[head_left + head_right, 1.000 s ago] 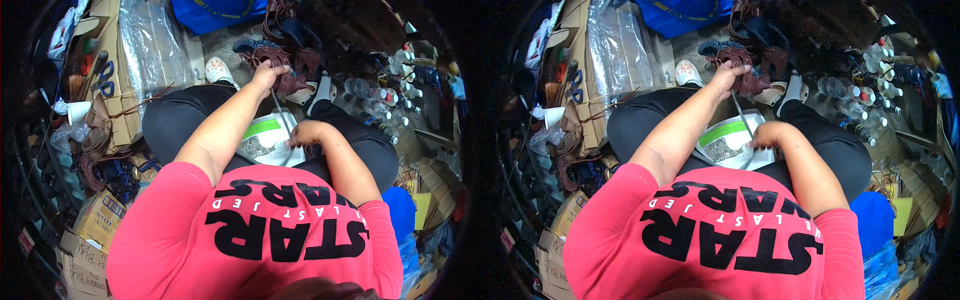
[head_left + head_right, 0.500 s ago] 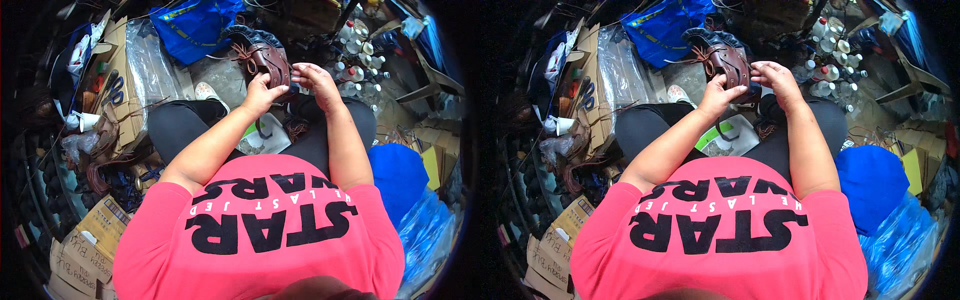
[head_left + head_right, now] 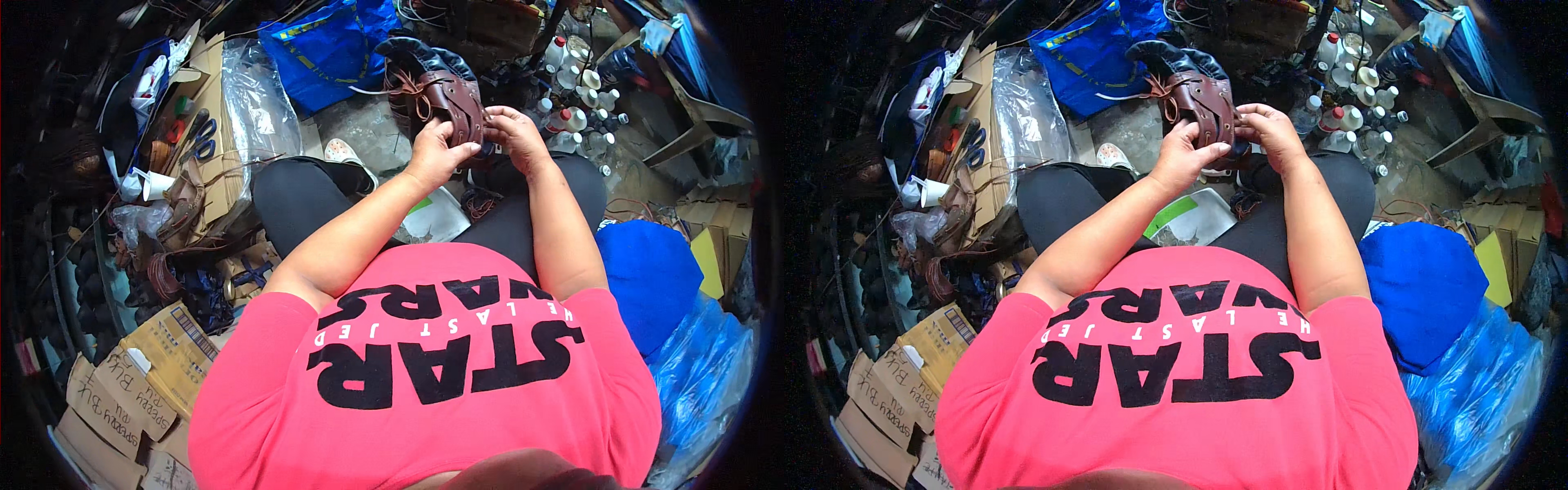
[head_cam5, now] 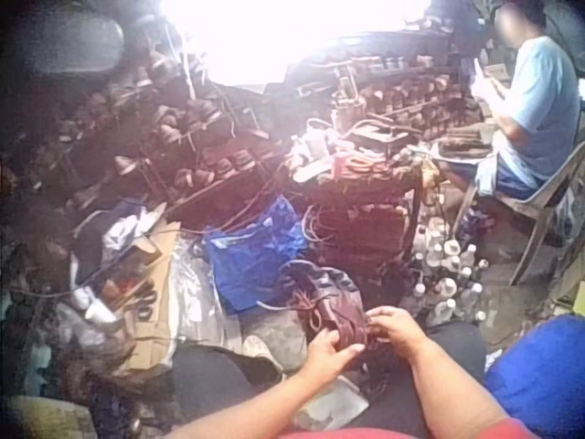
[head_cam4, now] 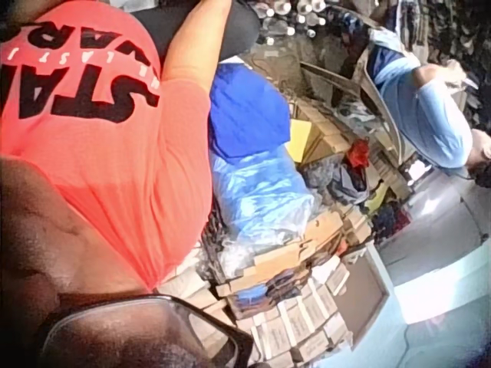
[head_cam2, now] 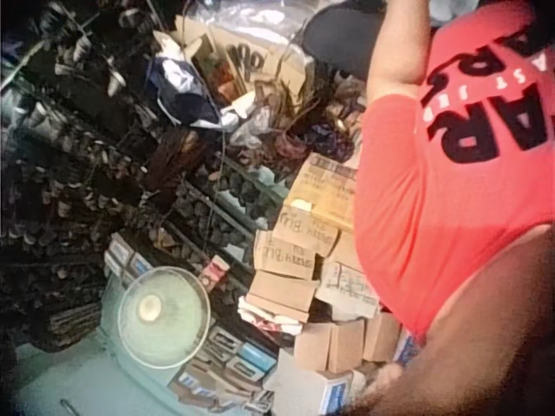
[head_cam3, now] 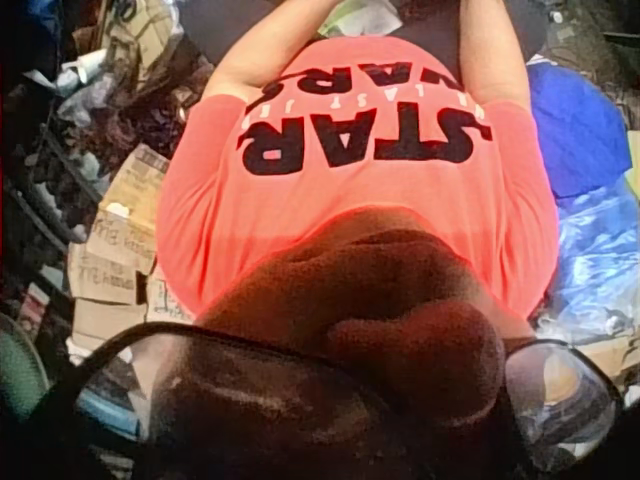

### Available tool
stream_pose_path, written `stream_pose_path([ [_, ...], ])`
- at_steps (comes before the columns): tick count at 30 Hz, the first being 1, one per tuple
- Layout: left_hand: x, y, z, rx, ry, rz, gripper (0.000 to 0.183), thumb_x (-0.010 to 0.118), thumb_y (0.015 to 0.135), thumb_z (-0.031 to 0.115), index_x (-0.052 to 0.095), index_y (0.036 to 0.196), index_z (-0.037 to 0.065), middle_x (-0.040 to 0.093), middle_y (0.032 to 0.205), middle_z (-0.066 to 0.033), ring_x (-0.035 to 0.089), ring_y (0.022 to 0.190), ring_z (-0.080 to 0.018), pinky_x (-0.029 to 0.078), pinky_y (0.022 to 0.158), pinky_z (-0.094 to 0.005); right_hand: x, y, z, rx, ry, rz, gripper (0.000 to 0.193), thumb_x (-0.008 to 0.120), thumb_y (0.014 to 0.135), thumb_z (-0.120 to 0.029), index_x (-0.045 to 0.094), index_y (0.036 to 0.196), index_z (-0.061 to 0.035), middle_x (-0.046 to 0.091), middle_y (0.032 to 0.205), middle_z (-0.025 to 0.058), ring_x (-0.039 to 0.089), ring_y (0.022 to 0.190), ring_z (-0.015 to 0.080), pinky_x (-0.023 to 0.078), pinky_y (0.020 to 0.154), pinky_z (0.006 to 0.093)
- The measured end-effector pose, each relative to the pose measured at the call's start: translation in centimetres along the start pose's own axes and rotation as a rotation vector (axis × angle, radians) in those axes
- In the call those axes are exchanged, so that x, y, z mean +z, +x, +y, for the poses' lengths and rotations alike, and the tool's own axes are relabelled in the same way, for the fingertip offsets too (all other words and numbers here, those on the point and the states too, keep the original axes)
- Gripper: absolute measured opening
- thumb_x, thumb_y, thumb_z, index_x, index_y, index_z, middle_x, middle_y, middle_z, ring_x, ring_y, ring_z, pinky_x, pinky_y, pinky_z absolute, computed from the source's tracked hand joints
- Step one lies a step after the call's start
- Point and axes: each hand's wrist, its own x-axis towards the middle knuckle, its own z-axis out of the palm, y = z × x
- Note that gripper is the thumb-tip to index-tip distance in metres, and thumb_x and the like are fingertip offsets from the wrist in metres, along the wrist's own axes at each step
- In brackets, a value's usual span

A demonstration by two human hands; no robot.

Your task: The recorder sorts through a bag of shoes, inspecting different pairs, and then begins to lace a brown leather shoe.

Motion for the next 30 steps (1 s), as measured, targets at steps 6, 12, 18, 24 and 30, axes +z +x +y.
stream_pose_path([
  [6, 0.2, 0.1, -0.4, 0.052, 0.027, 0.008, 0.030, 0.073, 0.066, 0.014, 0.067, 0.095, 0.006, 0.057, 0.099, -0.0133, 0.058, 0.091, -0.0259, 0.046, 0.083, -0.0357, 0.4, -0.3, -1.1, 0.019, 0.027, -0.045, 0.024, 0.057, 0.081, -0.009, 0.058, 0.103, -0.0007, 0.064, 0.097, 0.0090, 0.063, 0.085, 0.0175, 0.049, 0.081, 0.0291],
  [12, 0.2, 0.3, -0.1, 0.038, 0.066, 0.008, 0.029, 0.073, 0.067, 0.013, 0.068, 0.095, 0.005, 0.057, 0.101, -0.0125, 0.057, 0.093, -0.0244, 0.045, 0.084, -0.0346, -0.6, 0.2, -0.7, -0.011, -0.035, -0.072, 0.026, 0.059, 0.080, -0.008, 0.057, 0.105, -0.0002, 0.064, 0.097, 0.0087, 0.062, 0.087, 0.0173, 0.048, 0.085, 0.0298],
  [18, 0.2, 0.4, 0.3, 0.041, 0.070, 0.013, 0.031, 0.074, 0.065, 0.013, 0.067, 0.095, 0.005, 0.057, 0.101, -0.0134, 0.058, 0.092, -0.0267, 0.046, 0.083, -0.0352, -0.5, 0.2, -0.4, -0.043, -0.056, -0.082, 0.025, 0.062, 0.082, -0.013, 0.058, 0.104, -0.0010, 0.064, 0.098, 0.0084, 0.062, 0.088, 0.0164, 0.048, 0.085, 0.0300],
  [24, 0.2, 0.4, 0.5, 0.078, 0.086, -0.004, 0.031, 0.072, 0.068, 0.013, 0.066, 0.098, 0.005, 0.058, 0.101, -0.0121, 0.057, 0.094, -0.0238, 0.045, 0.085, -0.0338, -0.5, 0.3, -0.7, -0.025, 0.021, -0.087, 0.031, 0.063, 0.085, -0.027, 0.057, 0.103, -0.0019, 0.063, 0.098, 0.0084, 0.062, 0.088, 0.0165, 0.049, 0.082, 0.0287],
  [30, 0.3, 0.6, 0.3, 0.075, 0.114, -0.012, 0.031, 0.073, 0.068, 0.013, 0.066, 0.097, 0.005, 0.058, 0.100, -0.0123, 0.057, 0.093, -0.0241, 0.045, 0.084, -0.0343, -0.4, 0.4, -0.7, -0.026, 0.023, -0.060, 0.038, 0.062, 0.085, -0.034, 0.057, 0.102, -0.0007, 0.064, 0.097, 0.0092, 0.063, 0.086, 0.0168, 0.050, 0.078, 0.0278],
])
